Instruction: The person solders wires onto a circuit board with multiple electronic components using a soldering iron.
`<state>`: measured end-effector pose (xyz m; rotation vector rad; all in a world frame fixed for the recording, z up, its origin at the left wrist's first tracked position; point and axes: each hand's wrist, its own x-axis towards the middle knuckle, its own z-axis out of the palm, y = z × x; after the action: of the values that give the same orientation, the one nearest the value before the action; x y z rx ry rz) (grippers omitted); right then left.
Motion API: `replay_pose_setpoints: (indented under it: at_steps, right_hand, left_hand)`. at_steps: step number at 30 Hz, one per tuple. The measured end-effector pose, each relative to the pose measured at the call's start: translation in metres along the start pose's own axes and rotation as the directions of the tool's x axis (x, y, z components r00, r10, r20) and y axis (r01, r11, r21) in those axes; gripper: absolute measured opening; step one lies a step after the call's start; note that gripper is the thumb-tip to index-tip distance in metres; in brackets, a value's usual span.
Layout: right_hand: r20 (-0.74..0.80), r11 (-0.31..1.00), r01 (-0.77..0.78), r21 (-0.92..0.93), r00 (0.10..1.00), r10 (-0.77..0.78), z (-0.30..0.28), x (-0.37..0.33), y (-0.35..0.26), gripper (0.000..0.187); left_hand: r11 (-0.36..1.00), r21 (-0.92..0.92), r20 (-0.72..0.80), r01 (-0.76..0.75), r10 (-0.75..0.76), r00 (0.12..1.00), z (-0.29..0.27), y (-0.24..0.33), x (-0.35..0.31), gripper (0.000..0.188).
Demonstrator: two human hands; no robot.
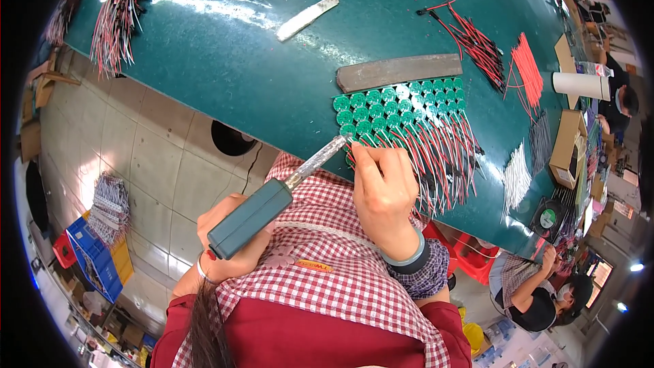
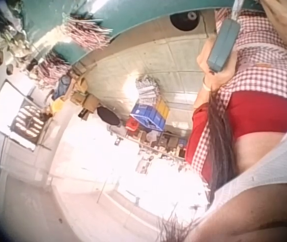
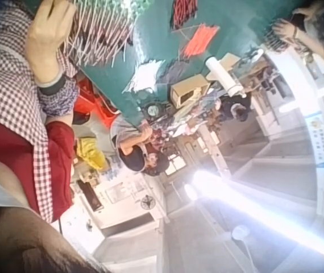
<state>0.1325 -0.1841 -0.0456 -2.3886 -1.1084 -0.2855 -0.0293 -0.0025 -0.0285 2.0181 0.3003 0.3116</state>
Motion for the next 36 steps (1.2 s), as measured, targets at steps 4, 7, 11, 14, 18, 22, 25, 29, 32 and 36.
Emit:
replay_pose_setpoints:
  at_steps: [4,7,11,14,18,22,25,29,32,36]
  right_hand:
    - [-0.005,1.000,0.001,-0.002,1.000,-0.001,0.000,0.000,0.000,0.030]
    - [-0.008,0.999,-0.040,0.020,0.999,0.040,-0.001,0.001,-0.003,0.028]
    - [-0.011,0.998,-0.047,0.036,0.999,0.048,0.000,-0.002,-0.001,0.029]
    - [-0.024,0.997,-0.051,0.062,0.998,0.053,0.001,-0.001,0.000,0.029]
    - [-0.087,0.997,-0.002,0.076,0.996,0.009,0.002,-0.001,0.008,0.027]
    - [-0.157,0.995,-0.035,0.096,0.986,0.049,-0.016,-0.007,0.014,0.025]
    - [-0.273,0.985,-0.066,0.159,0.956,0.108,-0.056,-0.007,0.037,0.024]
    - [-0.356,0.891,-0.379,-0.252,0.892,0.279,-0.117,-0.033,0.121,0.019]
    - [-0.375,0.808,-0.470,-0.355,0.863,0.338,-0.148,-0.070,0.173,0.014]
    - [-0.365,0.812,-0.474,-0.340,0.862,0.350,-0.162,-0.076,0.210,0.008]
  left_hand:
    - [0.998,-0.038,0.019,0.042,-0.041,0.999,-0.005,0.004,-0.001,0.023]
    - [0.998,-0.026,0.026,0.056,-0.055,0.998,-0.005,0.004,-0.002,0.025]
    - [0.993,-0.023,-0.018,0.118,-0.119,0.993,0.003,0.002,-0.006,0.025]
    - [0.985,-0.052,-0.028,0.166,-0.168,0.985,0.002,0.003,-0.007,0.026]
    - [0.966,-0.050,-0.042,0.255,-0.257,0.965,0.001,0.006,-0.002,0.027]
    - [0.915,-0.170,-0.061,0.365,-0.380,0.923,0.005,0.009,-0.004,0.031]
    - [0.923,-0.202,-0.077,0.328,-0.349,0.934,0.002,-0.007,-0.012,0.040]
    - [0.919,-0.190,-0.124,0.345,-0.371,0.920,0.004,0.005,-0.004,0.031]
    - [0.972,-0.122,-0.079,0.202,-0.212,0.974,0.011,0.024,0.014,0.031]
    - [0.971,-0.077,-0.172,0.225,-0.236,0.956,0.023,0.023,0.016,0.034]
